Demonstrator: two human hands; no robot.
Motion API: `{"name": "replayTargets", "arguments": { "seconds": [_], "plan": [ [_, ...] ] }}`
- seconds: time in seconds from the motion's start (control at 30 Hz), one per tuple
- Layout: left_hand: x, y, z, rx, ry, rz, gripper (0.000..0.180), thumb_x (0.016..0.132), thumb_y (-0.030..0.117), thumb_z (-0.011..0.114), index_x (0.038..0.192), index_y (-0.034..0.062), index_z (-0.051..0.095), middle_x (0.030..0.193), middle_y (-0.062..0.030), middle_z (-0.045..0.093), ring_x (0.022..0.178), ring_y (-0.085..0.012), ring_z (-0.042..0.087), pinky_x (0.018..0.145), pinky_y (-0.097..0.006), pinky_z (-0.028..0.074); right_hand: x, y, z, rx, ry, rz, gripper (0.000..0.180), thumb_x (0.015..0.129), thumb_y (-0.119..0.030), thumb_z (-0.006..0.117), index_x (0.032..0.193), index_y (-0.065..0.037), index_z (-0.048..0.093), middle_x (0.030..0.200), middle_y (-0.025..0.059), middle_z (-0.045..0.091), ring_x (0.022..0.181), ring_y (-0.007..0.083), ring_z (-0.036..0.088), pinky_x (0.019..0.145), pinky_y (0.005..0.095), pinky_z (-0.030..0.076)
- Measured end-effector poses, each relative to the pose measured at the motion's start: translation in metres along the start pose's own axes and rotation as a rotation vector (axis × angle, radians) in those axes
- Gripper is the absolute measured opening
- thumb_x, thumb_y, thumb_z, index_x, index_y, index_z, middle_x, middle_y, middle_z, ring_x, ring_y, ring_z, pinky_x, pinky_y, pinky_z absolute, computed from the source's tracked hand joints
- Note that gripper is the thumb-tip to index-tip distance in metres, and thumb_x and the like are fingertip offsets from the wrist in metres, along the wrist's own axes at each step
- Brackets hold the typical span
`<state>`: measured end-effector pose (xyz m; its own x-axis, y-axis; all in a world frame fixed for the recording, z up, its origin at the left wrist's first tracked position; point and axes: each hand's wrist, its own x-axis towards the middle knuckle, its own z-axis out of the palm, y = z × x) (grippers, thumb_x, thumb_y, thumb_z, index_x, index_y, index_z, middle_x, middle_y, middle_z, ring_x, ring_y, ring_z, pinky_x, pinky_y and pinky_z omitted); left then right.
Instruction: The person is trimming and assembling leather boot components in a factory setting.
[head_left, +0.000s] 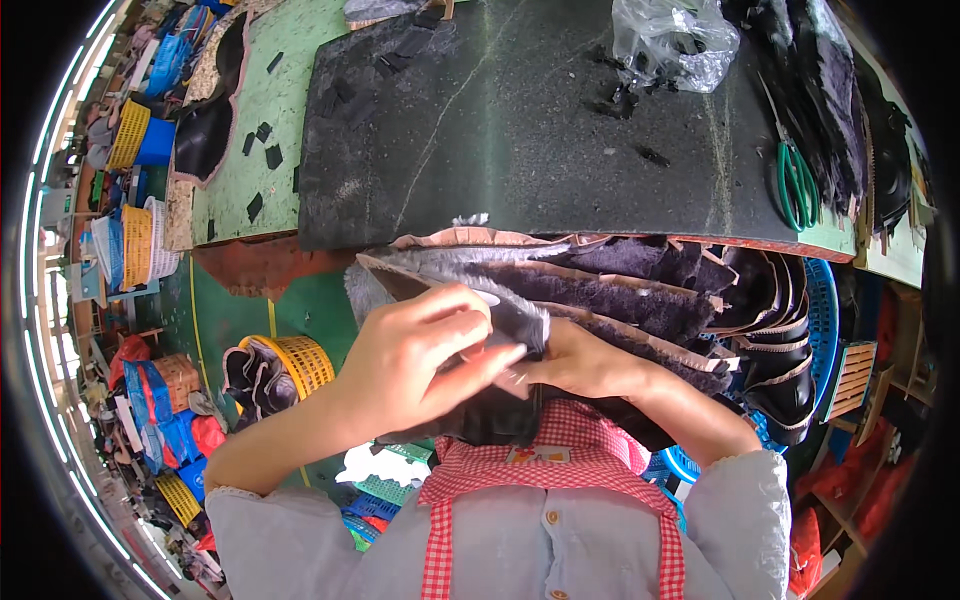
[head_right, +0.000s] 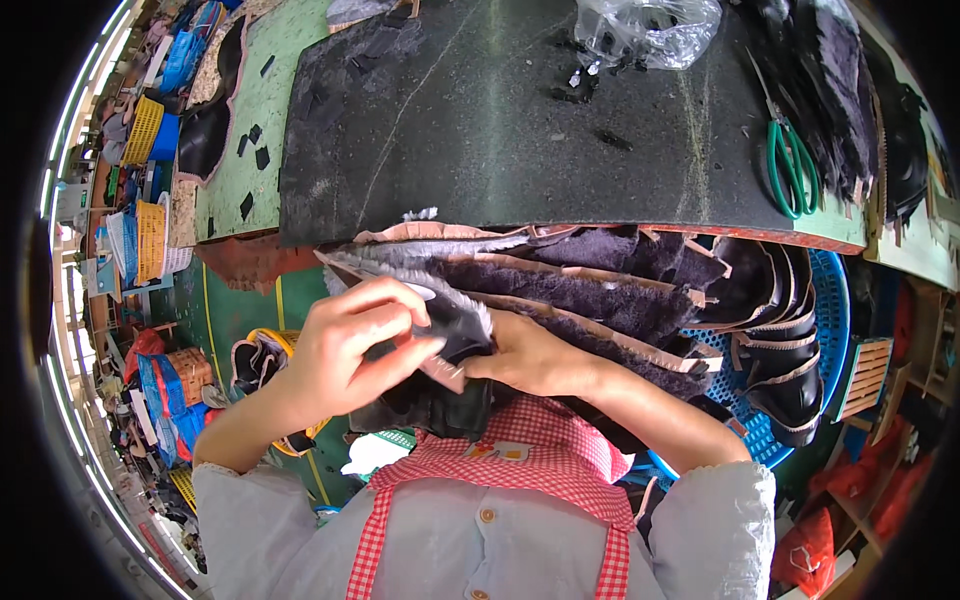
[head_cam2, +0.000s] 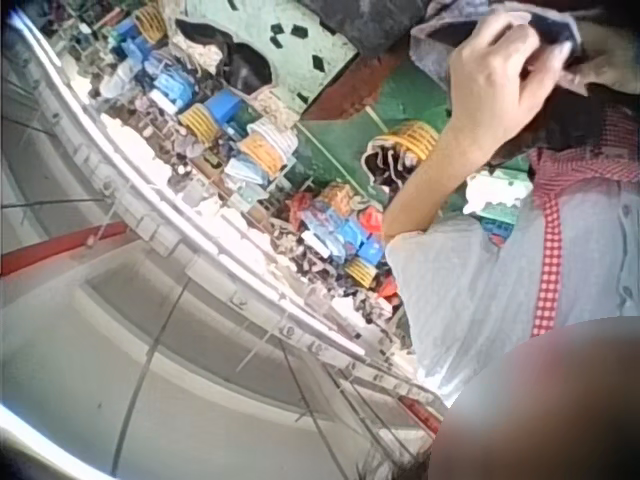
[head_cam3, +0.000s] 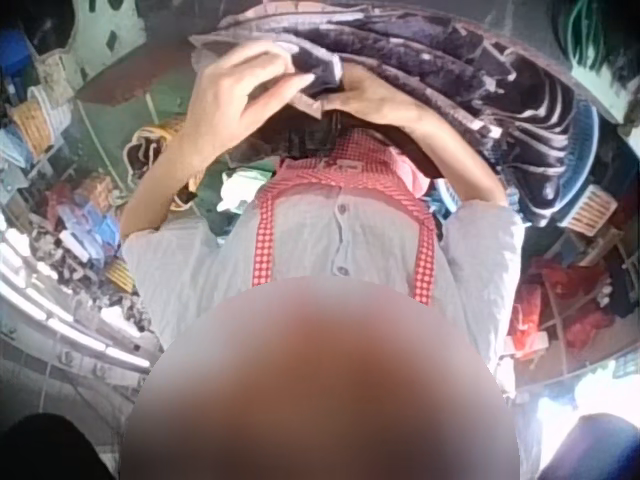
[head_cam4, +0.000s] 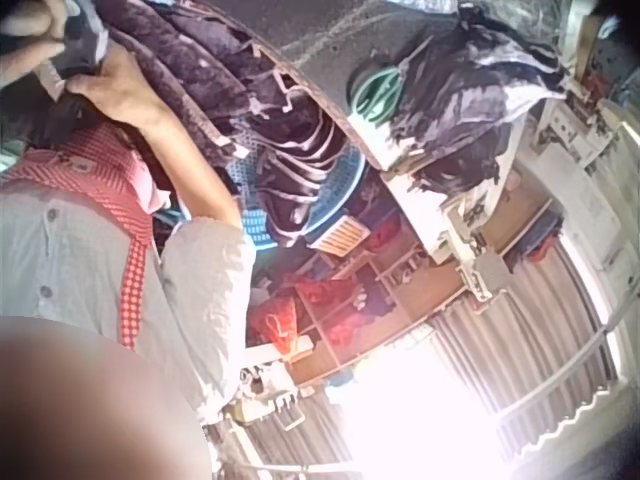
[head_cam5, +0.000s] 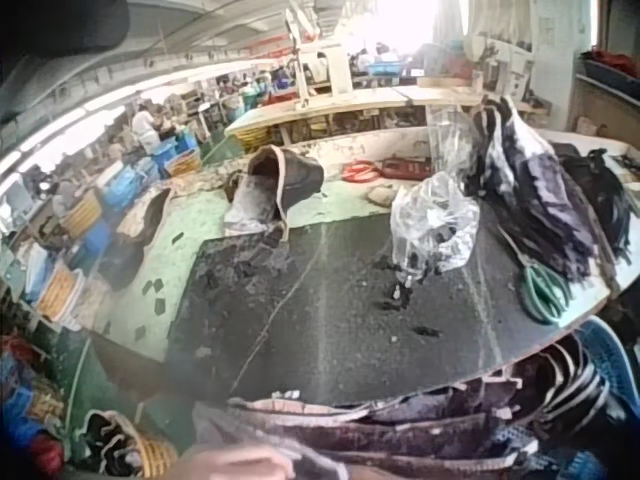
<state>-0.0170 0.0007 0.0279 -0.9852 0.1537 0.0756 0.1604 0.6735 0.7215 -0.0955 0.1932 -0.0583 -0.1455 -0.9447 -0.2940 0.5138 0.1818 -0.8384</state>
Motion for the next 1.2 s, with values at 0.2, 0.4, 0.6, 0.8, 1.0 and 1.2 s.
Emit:
{"name": "replayTargets", "arguments": {
  "seconds": [0.2,0.4,0.6,0.8,1.0,1.2],
  "plan": [
    [0.016,0.004,0.009,0.017,-0.110,-0.173,0.015,0.078,0.010,0.074,0.084,0.0050,0.061,0.088,-0.0060,0.058,0.072,-0.0216,0.066,0.063,-0.034,0.053,-0.007,0.025,0.002,-0.071,0.059,-0.064,0.042,0.092,-0.010,0.057,0.131,0.003,0.049,0.125,0.0123,0.057,0.115,0.0185,0.054,0.099,0.0348,0.045],
    [0.006,0.003,0.005,0.000,-0.170,-0.101,0.018,0.078,0.004,0.075,0.095,0.0024,0.072,0.090,-0.0045,0.063,0.066,-0.0133,0.066,0.058,-0.025,0.054,-0.028,-0.036,-0.018,-0.335,0.293,-0.215,0.022,0.095,-0.019,0.065,0.107,-0.001,0.059,0.079,0.0062,0.064,0.072,0.0100,0.065,0.068,0.0269,0.054],
    [0.015,0.011,-0.001,-0.118,-0.221,-0.166,0.016,0.078,0.003,0.076,0.094,0.0005,0.073,0.091,-0.0075,0.067,0.068,-0.0140,0.068,0.057,-0.023,0.056,-0.028,-0.075,-0.096,-1.196,1.112,-0.470,0.021,0.083,-0.002,0.069,0.104,-0.004,0.065,0.093,0.0089,0.059,0.070,0.0209,0.056,0.068,0.0324,0.049],
    [0.012,0.004,-0.003,-0.204,-0.135,-0.143,0.010,0.082,0.001,0.074,0.092,0.0002,0.071,0.082,-0.0061,0.068,0.060,-0.0081,0.064,0.053,-0.022,0.046,-0.026,-0.082,-0.106,-1.048,0.972,-0.461,0.013,0.086,-0.004,0.068,0.099,-0.002,0.065,0.088,0.0064,0.065,0.075,0.0146,0.059,0.071,0.0276,0.049],
    [0.006,0.006,-0.011,-0.291,-0.160,-0.279,0.008,0.085,0.000,0.072,0.091,-0.0004,0.069,0.080,-0.0050,0.070,0.062,-0.0083,0.068,0.053,-0.021,0.047,-0.041,-0.074,-0.027,-0.430,0.407,-0.261,0.018,0.084,0.004,0.071,0.100,-0.002,0.070,0.097,0.0027,0.068,0.085,0.0078,0.063,0.075,0.0228,0.052],
    [0.008,0.006,-0.008,-0.350,-0.171,-0.291,0.007,0.085,0.000,0.072,0.090,0.0001,0.068,0.082,-0.0047,0.070,0.062,-0.0082,0.068,0.052,-0.021,0.047,-0.033,-0.057,0.011,-0.519,0.387,-0.266,0.021,0.083,0.004,0.070,0.102,-0.002,0.069,0.093,0.0051,0.070,0.079,0.0108,0.067,0.072,0.0261,0.056]
  ]
}}
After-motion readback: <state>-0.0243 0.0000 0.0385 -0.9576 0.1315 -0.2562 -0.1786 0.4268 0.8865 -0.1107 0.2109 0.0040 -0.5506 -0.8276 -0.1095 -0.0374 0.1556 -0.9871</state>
